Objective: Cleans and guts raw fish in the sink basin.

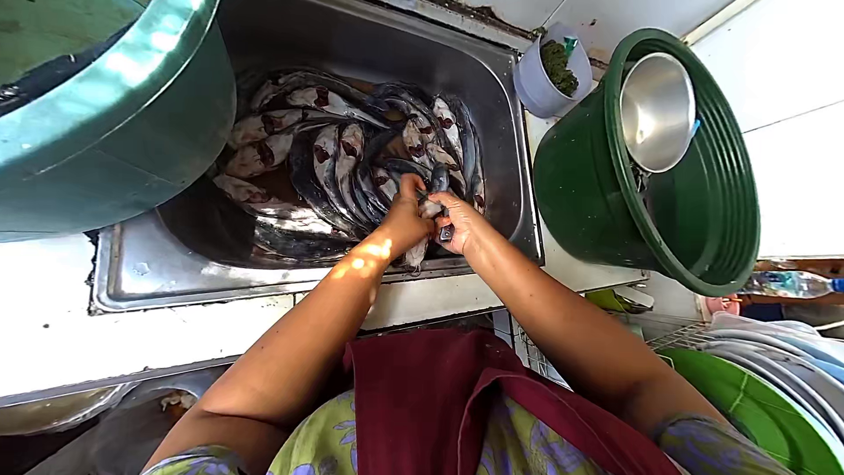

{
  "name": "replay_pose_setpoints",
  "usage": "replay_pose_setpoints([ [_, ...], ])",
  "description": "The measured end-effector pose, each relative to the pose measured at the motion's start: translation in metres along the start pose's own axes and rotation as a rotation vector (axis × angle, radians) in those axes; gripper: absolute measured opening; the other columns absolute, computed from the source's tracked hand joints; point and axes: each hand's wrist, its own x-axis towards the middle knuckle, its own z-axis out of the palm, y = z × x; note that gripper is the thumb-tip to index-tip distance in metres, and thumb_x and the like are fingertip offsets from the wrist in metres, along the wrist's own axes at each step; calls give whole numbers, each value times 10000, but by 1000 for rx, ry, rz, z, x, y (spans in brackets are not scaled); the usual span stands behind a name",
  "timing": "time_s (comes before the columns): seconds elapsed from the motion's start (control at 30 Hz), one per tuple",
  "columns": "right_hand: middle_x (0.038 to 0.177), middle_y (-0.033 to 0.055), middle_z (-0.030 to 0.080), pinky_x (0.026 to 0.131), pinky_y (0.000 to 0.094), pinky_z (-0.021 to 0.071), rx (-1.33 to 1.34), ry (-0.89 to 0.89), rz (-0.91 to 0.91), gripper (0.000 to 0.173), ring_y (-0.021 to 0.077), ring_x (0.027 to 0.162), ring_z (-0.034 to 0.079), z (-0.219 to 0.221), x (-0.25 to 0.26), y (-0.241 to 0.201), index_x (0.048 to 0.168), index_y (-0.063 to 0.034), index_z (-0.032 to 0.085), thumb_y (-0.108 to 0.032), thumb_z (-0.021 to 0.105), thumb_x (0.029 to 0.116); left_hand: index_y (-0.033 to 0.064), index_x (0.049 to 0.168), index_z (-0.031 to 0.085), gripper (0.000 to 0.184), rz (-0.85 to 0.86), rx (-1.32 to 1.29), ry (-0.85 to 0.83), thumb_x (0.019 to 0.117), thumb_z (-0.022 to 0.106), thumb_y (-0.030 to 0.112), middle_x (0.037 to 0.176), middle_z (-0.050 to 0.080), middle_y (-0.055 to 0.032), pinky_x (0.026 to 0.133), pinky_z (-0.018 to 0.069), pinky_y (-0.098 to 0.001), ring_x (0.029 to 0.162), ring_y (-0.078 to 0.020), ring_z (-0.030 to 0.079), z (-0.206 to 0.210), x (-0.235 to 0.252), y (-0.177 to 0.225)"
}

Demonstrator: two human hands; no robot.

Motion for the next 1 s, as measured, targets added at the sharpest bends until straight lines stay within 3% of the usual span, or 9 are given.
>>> replay_pose_setpoints([
  [0.1, 659, -7, 488, 453, 269, 460, 111, -11, 18, 173, 107, 491, 470, -1, -3, -6, 1028, -131, 620, -281, 536, 1017, 101, 1432, 260, 823, -152, -241, 7, 813, 782, -45, 1074, 623, -196, 738, 600, -446, 829, -271, 690, -1, -5, 7],
  [0.23, 884, 36, 635, 586, 276, 533, 221, -114, -27, 178, 117, 661, 600, -3, -4, -18, 1137, -122, 596, -240, 516, 1029, 62, 1285, 514, 316, -316, -480, -124, 973, 565, 64, 862, 618, -84, 538, 539, -270, 614, -136, 601, -10, -10, 13],
  [0.37, 1048, 75, 712, 634, 269, 580, 177, -207, -34, 257, 130, 752, 684, -8, -10, -41, 1180, -90, 607, -290, 481, 1079, 95, 1239, 518, 299, -198, -526, -254, 954, 486, 9, 794, 553, -25, 482, 436, -211, 557, -79, 501, -16, -9, 10],
  [0.5, 681, 5, 550, 463, 203, 481, 129, -13, -127, 248, 66, 461, 475, -22, -4, -53, 1030, -89, 590, -318, 506, 1074, 92, 1093, 574, 211, -57, -571, -320, 903, 501, 38, 656, 493, 30, 466, 423, -208, 504, -57, 469, -13, -11, 8],
  [0.53, 666, -10, 546, 446, 194, 463, 102, 73, -177, 211, 52, 443, 451, -29, -1, -54, 1022, -93, 569, -286, 505, 1077, 83, 1093, 585, 228, -40, -585, -327, 880, 524, 31, 653, 497, 32, 480, 433, -213, 510, -59, 475, -13, -12, 8],
  [0.6, 882, 37, 715, 467, 192, 431, -81, 191, -299, 247, 37, 480, 477, -43, -5, -57, 1248, -53, 556, -227, 462, 1101, 92, 1127, 568, 319, -8, -625, -354, 817, 578, 20, 713, 544, 30, 547, 484, -226, 572, -64, 529, -13, -12, 7],
  [0.7, 946, 58, 684, 511, 252, 437, -601, 200, -449, 348, 71, 535, 485, -52, -33, -52, 1411, -19, 479, -142, 381, 1100, 92, 1172, 509, 420, 2, -624, -289, 784, 599, -42, 801, 574, 9, 586, 500, -228, 636, -75, 557, -13, -11, 6],
  [0.83, 1015, 205, 686, 788, 570, 559, -1284, 106, -639, 391, 344, 862, 686, -48, -87, -31, 1437, -29, 522, -194, 453, 1089, 43, 1194, 506, 459, -35, -419, -52, 773, 631, -91, 821, 554, -37, 519, 446, -256, 588, -100, 504, -11, -4, 5],
  [1.0, 915, 160, 692, 735, 552, 569, -1591, 174, -673, 303, 344, 852, 707, -40, -114, -15, 1284, -45, 589, -256, 486, 1093, 45, 1112, 567, 380, -9, -244, 26, 761, 669, -57, 832, 563, -43, 534, 416, -281, 604, -103, 480, -10, -3, 6],
])
